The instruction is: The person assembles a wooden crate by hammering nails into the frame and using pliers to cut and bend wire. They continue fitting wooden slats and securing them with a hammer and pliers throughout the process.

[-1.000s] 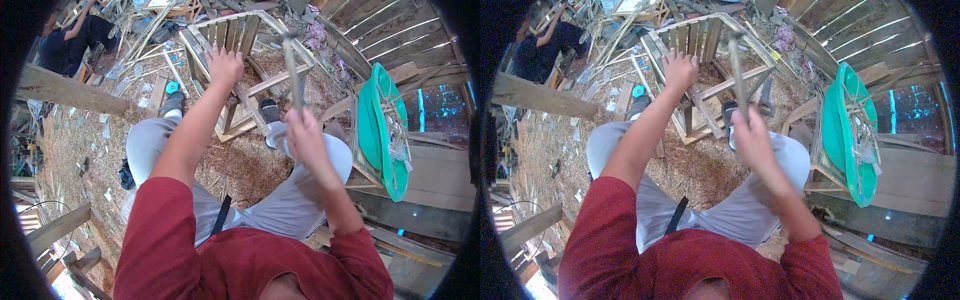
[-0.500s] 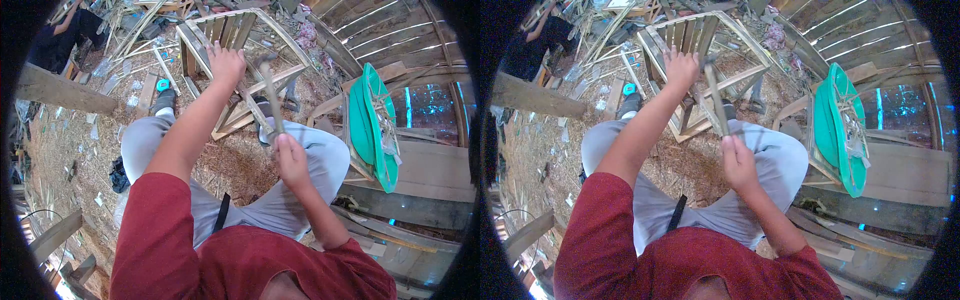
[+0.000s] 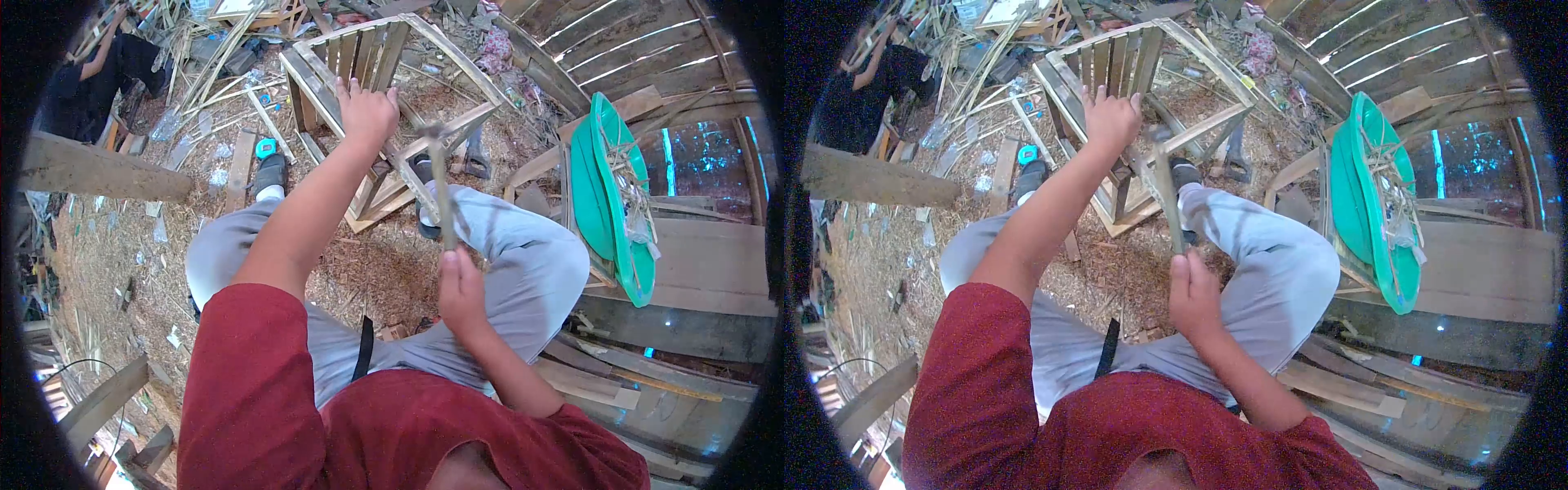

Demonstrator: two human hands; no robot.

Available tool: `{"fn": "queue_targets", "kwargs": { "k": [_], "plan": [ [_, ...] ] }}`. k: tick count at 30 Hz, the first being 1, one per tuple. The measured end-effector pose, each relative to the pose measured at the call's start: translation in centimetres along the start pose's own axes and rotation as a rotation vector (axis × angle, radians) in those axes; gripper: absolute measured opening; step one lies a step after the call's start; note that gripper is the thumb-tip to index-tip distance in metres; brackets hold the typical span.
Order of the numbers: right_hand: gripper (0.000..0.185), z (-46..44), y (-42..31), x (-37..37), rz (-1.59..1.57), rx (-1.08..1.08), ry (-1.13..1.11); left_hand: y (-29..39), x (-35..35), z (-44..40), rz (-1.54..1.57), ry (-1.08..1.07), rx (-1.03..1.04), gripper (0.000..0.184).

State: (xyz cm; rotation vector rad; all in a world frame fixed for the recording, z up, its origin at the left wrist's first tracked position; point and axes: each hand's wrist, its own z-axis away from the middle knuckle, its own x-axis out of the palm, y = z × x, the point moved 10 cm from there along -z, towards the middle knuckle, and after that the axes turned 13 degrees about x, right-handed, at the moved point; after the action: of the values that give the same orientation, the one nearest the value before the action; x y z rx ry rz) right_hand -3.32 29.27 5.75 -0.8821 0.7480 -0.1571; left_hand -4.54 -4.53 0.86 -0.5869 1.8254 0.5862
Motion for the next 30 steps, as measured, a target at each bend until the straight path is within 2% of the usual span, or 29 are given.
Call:
{"fn": "queue_targets", "kwargs": {
  "k": [2, 6, 9, 12, 15, 18, 21, 24, 27, 30],
  "plan": [
    [0.036, -1.1, 4.4, 2.1, 0.094, 0.024, 0.005, 0.2, 0.3, 0.0, 0.009, -0.029, 0.007, 0.059],
    [0.037, -0.9, 3.7, 1.3, -0.096, 0.129, -0.069, 0.1, 0.6, -0.3, 0.016, -0.093, 0.000, 0.058],
    [0.037, 0.5, -2.1, -0.8, -0.224, 0.060, -0.085, 0.3, 0.5, -0.1, 0.068, -0.184, -0.012, 0.064],
    [0.037, 1.0, -4.5, -1.7, -0.188, -0.039, -0.032, 0.1, 0.7, -0.1, 0.083, -0.092, -0.005, 0.063],
    [0.035, -1.1, -1.2, 0.6, -0.061, -0.107, 0.040, 0.1, 0.2, -0.3, 0.097, -0.136, -0.026, 0.062],
    [0.033, -2.5, 0.8, 1.5, -0.051, 0.010, -0.048, 0.2, 0.1, -0.4, 0.018, -0.109, 0.017, 0.058],
    [0.036, -1.5, -1.9, 0.1, -0.136, 0.064, -0.068, 0.2, 0.2, -0.2, 0.114, -0.175, -0.004, 0.061],
    [0.038, -0.3, -5.1, -1.3, -0.173, -0.087, 0.061, 0.2, 0.3, -0.3, 0.129, -0.048, 0.032, 0.059],
    [0.034, -1.9, -0.2, 2.1, 0.142, 0.008, 0.013, 0.1, -0.2, -0.3, 0.101, -0.028, 0.020, 0.057],
    [0.036, -2.2, 1.0, 0.9, 0.030, 0.033, 0.008, 0.1, -0.4, -0.4, 0.113, -0.039, 0.021, 0.056]
  ]
}}
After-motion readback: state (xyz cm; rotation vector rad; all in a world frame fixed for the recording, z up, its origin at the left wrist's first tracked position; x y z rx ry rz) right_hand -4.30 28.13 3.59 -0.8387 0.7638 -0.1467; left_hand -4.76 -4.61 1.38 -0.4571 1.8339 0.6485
